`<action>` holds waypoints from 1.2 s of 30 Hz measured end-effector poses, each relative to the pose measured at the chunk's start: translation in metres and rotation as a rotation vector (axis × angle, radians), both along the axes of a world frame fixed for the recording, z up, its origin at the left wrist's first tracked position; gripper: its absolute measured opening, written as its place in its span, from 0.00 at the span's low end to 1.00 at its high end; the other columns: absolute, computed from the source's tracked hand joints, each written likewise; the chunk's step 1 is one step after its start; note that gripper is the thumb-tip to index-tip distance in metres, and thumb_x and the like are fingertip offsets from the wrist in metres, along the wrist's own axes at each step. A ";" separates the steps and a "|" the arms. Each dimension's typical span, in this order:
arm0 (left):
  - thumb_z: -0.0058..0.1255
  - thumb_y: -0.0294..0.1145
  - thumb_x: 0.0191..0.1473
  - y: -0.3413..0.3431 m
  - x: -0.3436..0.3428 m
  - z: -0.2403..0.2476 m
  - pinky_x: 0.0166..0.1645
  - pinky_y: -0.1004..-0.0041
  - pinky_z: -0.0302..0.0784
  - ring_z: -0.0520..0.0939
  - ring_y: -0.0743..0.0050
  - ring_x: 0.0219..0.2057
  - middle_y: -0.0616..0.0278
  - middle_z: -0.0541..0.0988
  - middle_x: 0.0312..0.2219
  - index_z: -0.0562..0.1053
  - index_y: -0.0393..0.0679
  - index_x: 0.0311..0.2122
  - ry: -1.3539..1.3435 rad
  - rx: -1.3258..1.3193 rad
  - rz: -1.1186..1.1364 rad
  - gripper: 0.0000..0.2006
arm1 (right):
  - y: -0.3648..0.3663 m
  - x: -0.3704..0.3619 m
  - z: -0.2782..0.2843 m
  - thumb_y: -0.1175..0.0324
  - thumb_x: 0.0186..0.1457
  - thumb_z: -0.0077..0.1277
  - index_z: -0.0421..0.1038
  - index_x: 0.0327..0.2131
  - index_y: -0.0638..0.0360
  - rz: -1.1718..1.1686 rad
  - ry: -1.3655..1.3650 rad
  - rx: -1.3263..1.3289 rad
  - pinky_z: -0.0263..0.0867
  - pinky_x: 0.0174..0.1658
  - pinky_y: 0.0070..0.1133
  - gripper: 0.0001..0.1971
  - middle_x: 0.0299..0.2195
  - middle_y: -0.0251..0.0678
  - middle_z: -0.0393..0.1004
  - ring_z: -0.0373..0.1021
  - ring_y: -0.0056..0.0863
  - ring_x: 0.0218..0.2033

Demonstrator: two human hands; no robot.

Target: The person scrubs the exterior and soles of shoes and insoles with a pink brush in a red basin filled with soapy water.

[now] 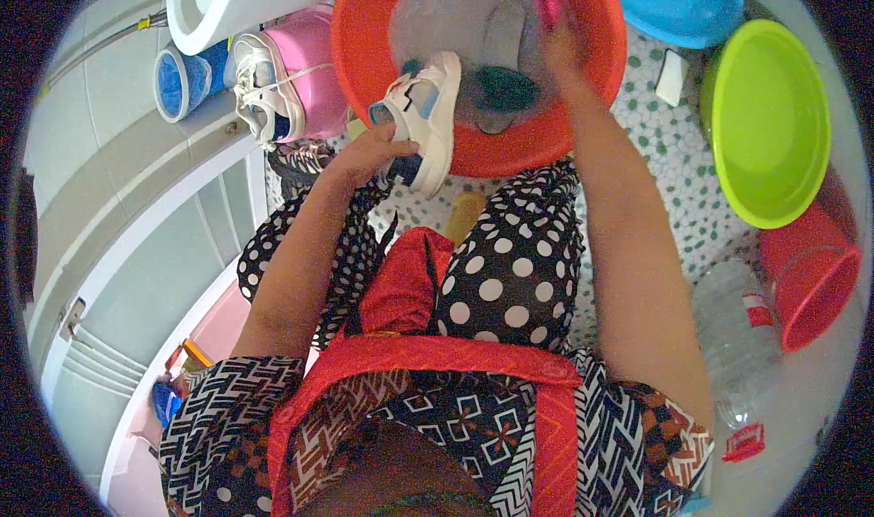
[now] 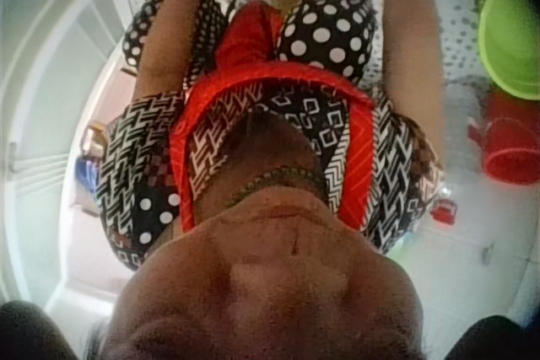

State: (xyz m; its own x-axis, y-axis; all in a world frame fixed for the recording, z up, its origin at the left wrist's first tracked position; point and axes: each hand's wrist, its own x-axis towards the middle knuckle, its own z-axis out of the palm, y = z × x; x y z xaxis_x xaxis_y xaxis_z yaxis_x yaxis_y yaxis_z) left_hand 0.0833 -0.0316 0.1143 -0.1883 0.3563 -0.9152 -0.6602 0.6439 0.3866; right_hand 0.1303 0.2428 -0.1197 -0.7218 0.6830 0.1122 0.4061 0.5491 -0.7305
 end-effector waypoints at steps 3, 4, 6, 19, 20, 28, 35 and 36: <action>0.50 0.30 0.47 0.000 0.002 -0.007 0.41 0.74 0.72 0.76 0.73 0.35 0.61 0.75 0.36 0.68 0.37 0.45 0.056 0.010 0.068 0.18 | -0.012 0.000 0.016 0.55 0.45 0.52 0.61 0.51 0.53 0.175 -0.201 -0.516 0.65 0.41 0.32 0.28 0.41 0.43 0.71 0.70 0.40 0.38; 0.50 0.30 0.47 -0.005 0.006 -0.005 0.41 0.74 0.72 0.76 0.73 0.35 0.61 0.75 0.36 0.68 0.37 0.44 0.066 0.016 0.103 0.17 | -0.029 0.001 0.037 0.55 0.44 0.54 0.60 0.51 0.52 0.254 -0.334 -0.840 0.65 0.42 0.31 0.30 0.41 0.41 0.71 0.70 0.37 0.39; 0.49 0.29 0.48 -0.016 0.006 -0.001 0.42 0.74 0.71 0.76 0.74 0.36 0.61 0.75 0.37 0.67 0.37 0.45 0.103 0.021 0.166 0.18 | -0.047 -0.007 0.122 0.54 0.43 0.55 0.61 0.52 0.51 0.420 -0.360 -0.790 0.64 0.44 0.26 0.31 0.42 0.40 0.71 0.69 0.33 0.40; 0.44 0.24 0.49 0.035 0.017 0.012 0.47 0.76 0.65 0.72 0.78 0.39 0.66 0.73 0.37 0.68 0.37 0.43 0.229 0.233 -0.071 0.14 | -0.053 -0.017 0.120 0.46 0.44 0.51 0.69 0.44 0.47 0.758 -0.232 -0.675 0.65 0.41 0.31 0.25 0.37 0.41 0.73 0.71 0.37 0.36; 0.44 0.24 0.49 0.039 0.012 0.016 0.47 0.76 0.66 0.73 0.78 0.38 0.65 0.74 0.37 0.68 0.36 0.43 0.252 0.181 -0.171 0.14 | -0.048 -0.024 0.114 0.45 0.44 0.50 0.67 0.46 0.46 0.756 -0.334 -0.511 0.65 0.41 0.31 0.26 0.38 0.41 0.73 0.71 0.37 0.37; 0.43 0.29 0.53 0.049 0.000 0.015 0.46 0.69 0.71 0.75 0.66 0.41 0.56 0.73 0.41 0.63 0.35 0.48 -0.033 0.239 0.547 0.17 | 0.020 -0.029 0.025 0.50 0.53 0.42 0.57 0.53 0.41 0.203 0.048 -0.146 0.62 0.46 0.35 0.24 0.47 0.42 0.66 0.68 0.46 0.40; 0.43 0.26 0.52 0.085 -0.013 0.013 0.56 0.63 0.61 0.70 0.60 0.48 0.53 0.67 0.47 0.56 0.34 0.52 -0.113 0.394 0.726 0.22 | -0.014 -0.008 0.031 0.58 0.42 0.56 0.63 0.50 0.54 0.077 -0.090 -0.595 0.62 0.46 0.28 0.29 0.41 0.43 0.71 0.68 0.38 0.42; 0.32 0.24 0.56 0.073 -0.021 0.008 0.52 0.58 0.66 0.69 0.58 0.48 0.54 0.65 0.48 0.54 0.38 0.54 -0.095 0.399 0.769 0.19 | -0.020 -0.018 0.060 0.57 0.40 0.57 0.63 0.49 0.54 0.083 -0.206 -0.929 0.63 0.45 0.27 0.30 0.40 0.43 0.71 0.68 0.37 0.42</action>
